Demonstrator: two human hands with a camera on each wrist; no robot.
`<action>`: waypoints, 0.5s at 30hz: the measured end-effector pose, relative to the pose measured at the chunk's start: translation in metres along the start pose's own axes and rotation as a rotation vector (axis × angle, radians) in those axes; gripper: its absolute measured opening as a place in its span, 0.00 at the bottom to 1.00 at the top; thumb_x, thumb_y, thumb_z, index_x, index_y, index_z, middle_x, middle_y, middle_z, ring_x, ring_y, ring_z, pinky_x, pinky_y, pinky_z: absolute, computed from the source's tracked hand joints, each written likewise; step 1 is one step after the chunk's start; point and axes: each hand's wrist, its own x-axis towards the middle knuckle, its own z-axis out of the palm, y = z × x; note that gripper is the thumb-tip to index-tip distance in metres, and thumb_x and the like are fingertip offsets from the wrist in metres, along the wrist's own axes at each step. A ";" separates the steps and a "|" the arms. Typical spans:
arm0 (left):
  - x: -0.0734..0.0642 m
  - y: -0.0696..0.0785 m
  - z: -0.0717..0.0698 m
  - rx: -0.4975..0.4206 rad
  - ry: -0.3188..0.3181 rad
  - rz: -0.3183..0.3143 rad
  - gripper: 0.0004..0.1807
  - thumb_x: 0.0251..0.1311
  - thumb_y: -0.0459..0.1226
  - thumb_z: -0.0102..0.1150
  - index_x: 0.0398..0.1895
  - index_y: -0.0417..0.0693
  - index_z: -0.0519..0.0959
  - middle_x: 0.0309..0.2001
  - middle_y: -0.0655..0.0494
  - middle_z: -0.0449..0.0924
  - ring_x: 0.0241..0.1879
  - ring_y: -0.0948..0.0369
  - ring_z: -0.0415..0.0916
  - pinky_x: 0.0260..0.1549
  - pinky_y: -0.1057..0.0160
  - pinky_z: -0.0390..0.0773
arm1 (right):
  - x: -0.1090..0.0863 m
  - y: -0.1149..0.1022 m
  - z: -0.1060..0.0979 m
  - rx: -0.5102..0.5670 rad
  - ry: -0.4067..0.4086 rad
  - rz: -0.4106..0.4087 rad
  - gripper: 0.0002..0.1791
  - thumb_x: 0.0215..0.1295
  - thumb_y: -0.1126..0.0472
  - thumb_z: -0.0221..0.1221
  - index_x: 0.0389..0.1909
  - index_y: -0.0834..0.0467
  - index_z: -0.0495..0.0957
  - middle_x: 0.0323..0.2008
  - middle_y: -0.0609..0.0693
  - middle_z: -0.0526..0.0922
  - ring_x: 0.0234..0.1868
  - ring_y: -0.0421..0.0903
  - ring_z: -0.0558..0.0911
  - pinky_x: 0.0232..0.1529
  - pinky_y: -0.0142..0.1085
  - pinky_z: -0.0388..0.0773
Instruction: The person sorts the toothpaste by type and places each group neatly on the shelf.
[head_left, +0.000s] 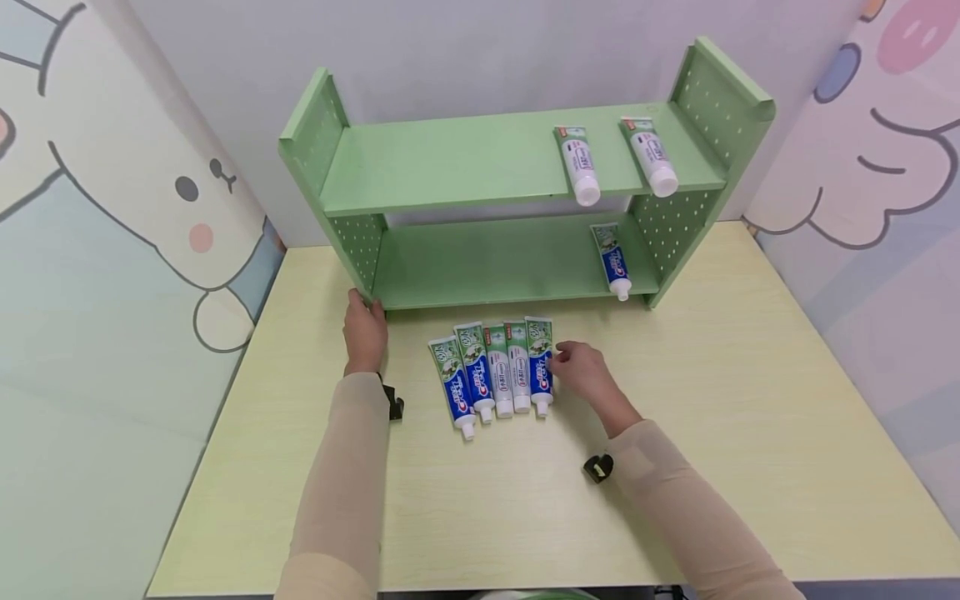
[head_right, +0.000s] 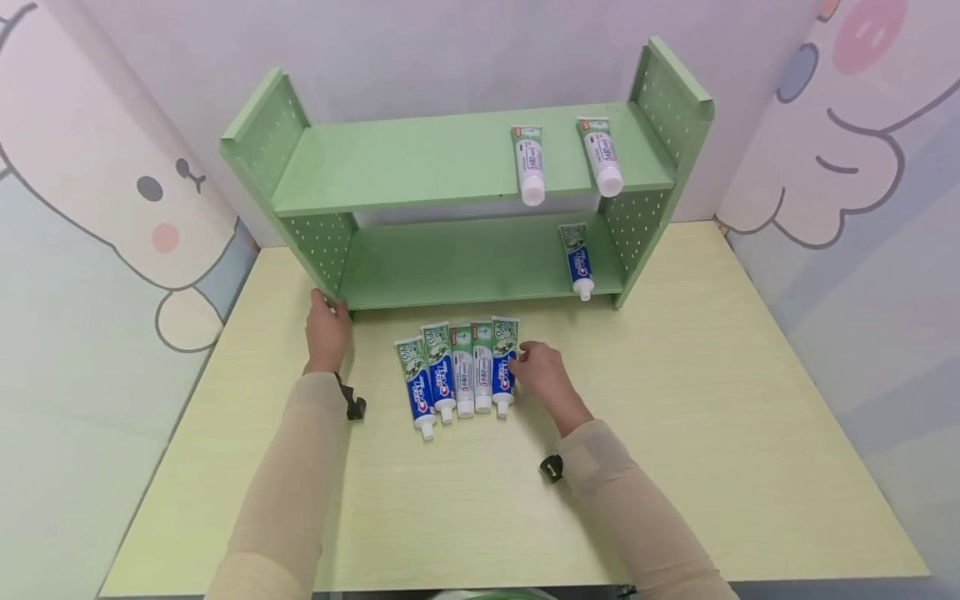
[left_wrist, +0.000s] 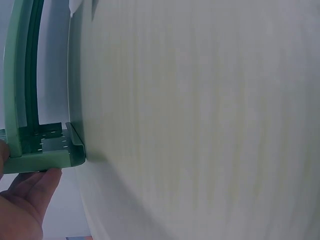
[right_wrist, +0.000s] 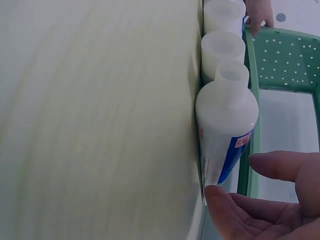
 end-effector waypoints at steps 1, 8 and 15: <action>0.000 0.000 0.000 0.000 -0.001 0.000 0.19 0.77 0.41 0.39 0.62 0.39 0.60 0.53 0.38 0.73 0.48 0.44 0.75 0.43 0.46 0.74 | 0.000 0.000 0.001 0.001 -0.005 0.005 0.28 0.67 0.60 0.59 0.64 0.71 0.67 0.48 0.62 0.80 0.43 0.53 0.80 0.42 0.43 0.78; -0.001 0.000 0.000 -0.006 -0.006 -0.003 0.19 0.77 0.41 0.39 0.62 0.39 0.59 0.53 0.38 0.73 0.47 0.45 0.75 0.43 0.46 0.74 | -0.001 -0.003 0.006 0.006 -0.023 0.050 0.30 0.68 0.58 0.60 0.65 0.69 0.67 0.51 0.63 0.78 0.45 0.54 0.80 0.44 0.44 0.78; 0.001 -0.002 0.000 -0.005 -0.006 -0.001 0.19 0.77 0.41 0.39 0.63 0.39 0.59 0.54 0.38 0.73 0.48 0.45 0.75 0.44 0.47 0.74 | -0.001 -0.007 0.009 -0.020 -0.027 0.078 0.30 0.68 0.58 0.60 0.66 0.68 0.66 0.52 0.64 0.77 0.44 0.53 0.79 0.44 0.43 0.79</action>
